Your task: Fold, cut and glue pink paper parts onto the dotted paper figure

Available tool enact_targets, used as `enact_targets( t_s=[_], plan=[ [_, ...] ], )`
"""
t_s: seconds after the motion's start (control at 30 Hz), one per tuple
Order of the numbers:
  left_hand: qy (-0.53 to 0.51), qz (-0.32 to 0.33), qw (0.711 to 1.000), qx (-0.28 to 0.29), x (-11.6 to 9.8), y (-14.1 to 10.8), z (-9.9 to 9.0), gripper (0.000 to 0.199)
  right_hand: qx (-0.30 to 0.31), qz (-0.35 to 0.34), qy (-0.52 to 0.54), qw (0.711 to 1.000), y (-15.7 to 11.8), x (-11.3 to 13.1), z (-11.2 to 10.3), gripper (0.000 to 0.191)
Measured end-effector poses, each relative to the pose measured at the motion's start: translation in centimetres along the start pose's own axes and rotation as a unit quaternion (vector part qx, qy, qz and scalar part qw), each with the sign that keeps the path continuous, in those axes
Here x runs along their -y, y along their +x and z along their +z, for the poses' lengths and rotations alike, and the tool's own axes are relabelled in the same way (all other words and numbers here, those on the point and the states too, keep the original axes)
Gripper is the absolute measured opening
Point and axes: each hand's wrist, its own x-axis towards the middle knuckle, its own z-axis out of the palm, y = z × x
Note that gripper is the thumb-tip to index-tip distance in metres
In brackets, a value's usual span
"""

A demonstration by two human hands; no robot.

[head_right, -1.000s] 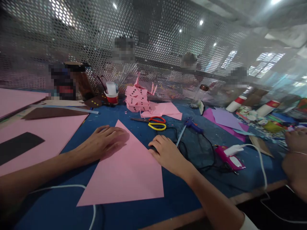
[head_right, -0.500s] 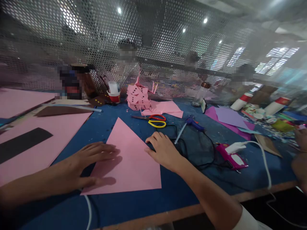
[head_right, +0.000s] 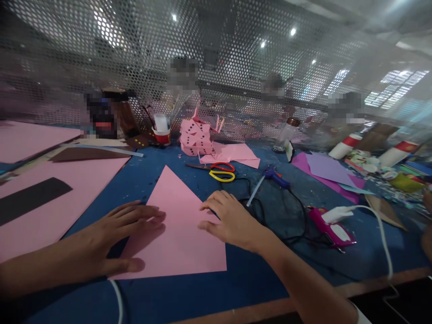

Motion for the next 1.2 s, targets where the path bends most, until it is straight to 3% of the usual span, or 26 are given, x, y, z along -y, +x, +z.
enact_targets(
  t_s=[0.17,0.4,0.57,0.73,1.0,1.13,1.2],
  plan=[
    [0.017,0.011,1.000,-0.004,0.4,0.1,0.3,0.069,0.091,-0.049,0.021,0.994,-1.3,1.8,-0.7,0.067],
    [0.012,0.009,0.999,-0.036,0.3,0.3,0.5,0.061,0.124,-0.066,-0.017,0.990,-2.0,2.1,-0.4,0.077],
    [0.019,0.005,0.999,-0.032,0.0,0.4,0.4,0.059,0.119,-0.064,-0.026,0.991,-2.1,2.5,-0.7,0.060],
    [0.035,0.012,0.999,-0.015,-0.5,0.2,0.1,0.056,0.099,-0.087,-0.037,0.991,-2.4,4.1,-0.6,0.014],
    [0.022,0.045,0.999,-0.010,-0.5,-0.6,-0.1,0.093,0.044,-0.009,-0.027,0.999,-2.0,3.8,-0.6,0.012],
    [0.037,0.036,0.997,-0.055,0.0,-0.7,0.7,0.051,0.043,0.010,-0.018,0.999,-1.9,3.4,-0.8,0.011],
    [0.027,0.040,0.996,-0.080,0.2,-0.6,1.1,0.042,0.069,0.016,-0.007,0.997,-1.9,3.1,-1.1,0.009]
  ],
)
